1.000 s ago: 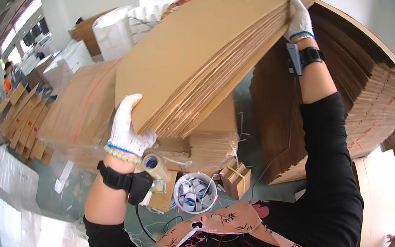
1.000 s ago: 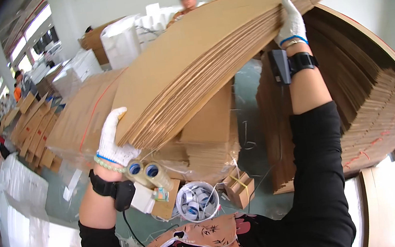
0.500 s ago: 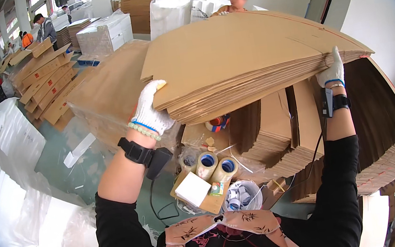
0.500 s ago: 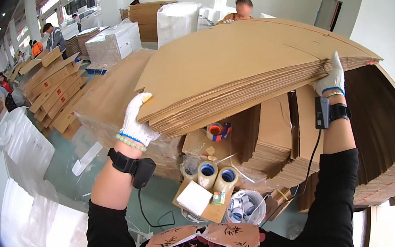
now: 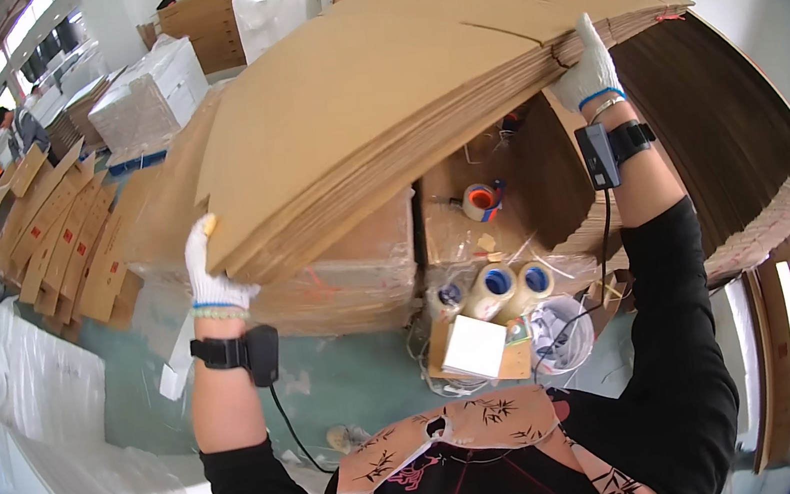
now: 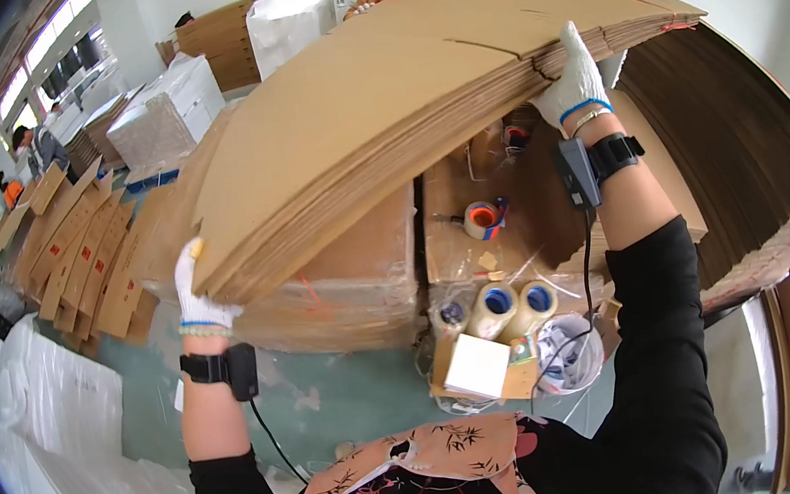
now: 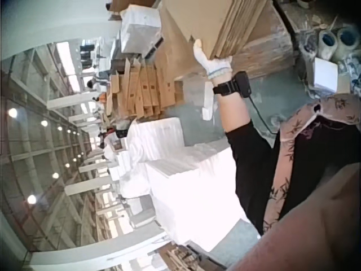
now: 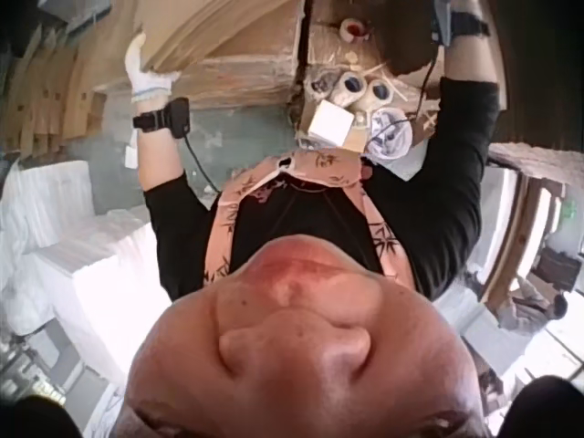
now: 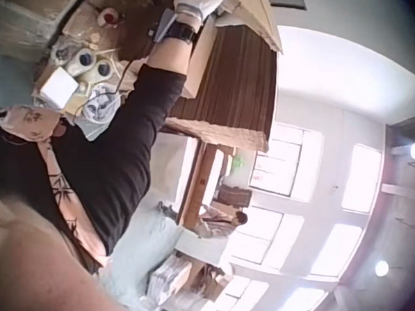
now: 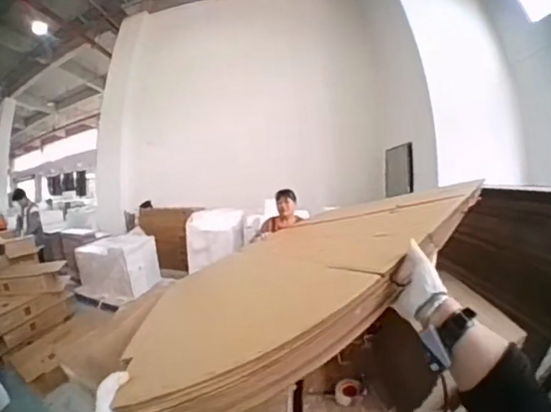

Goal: The person assembles flat-packed cardboard boxes in a warehouse environment. They fold the cardboard panels into shape, insert white foam corner protectors, and secure the box flaps using a handheld tape dispenser. The process is repeated for multiple units, with the person handling stacks of flat cardboard and foam pieces.

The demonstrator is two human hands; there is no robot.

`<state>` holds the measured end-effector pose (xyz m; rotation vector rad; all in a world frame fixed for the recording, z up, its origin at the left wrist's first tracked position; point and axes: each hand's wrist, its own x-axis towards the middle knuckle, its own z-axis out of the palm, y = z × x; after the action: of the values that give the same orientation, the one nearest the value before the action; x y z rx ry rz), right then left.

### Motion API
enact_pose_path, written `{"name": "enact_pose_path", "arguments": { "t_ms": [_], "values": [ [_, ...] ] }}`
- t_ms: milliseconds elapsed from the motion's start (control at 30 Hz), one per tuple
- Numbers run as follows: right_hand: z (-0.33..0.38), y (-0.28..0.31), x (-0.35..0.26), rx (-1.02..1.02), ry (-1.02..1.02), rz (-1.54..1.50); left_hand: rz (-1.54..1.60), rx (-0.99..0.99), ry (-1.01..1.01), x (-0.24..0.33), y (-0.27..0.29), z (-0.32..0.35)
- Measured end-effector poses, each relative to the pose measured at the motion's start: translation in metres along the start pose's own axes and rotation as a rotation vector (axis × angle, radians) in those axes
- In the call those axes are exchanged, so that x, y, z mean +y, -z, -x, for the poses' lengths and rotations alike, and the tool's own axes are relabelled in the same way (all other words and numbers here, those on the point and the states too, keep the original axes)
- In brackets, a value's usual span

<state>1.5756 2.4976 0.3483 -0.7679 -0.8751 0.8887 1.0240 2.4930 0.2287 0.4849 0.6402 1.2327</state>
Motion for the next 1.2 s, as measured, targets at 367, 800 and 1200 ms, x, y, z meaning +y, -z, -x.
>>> {"name": "enact_pose_path", "arguments": {
  "t_ms": [367,800,1200],
  "values": [
    [0.006,-0.170,0.137,0.287,-0.204,-0.349,0.054,0.095,0.135,0.129,0.160,-0.060],
    [0.037,-0.360,0.381,0.464,-0.329,-0.472,-0.056,0.520,-0.188,0.280,0.378,-0.130],
    [0.133,-0.565,0.562,0.714,-0.754,-0.331,0.078,0.666,-0.072,0.369,0.656,-0.253]
  ]
}}
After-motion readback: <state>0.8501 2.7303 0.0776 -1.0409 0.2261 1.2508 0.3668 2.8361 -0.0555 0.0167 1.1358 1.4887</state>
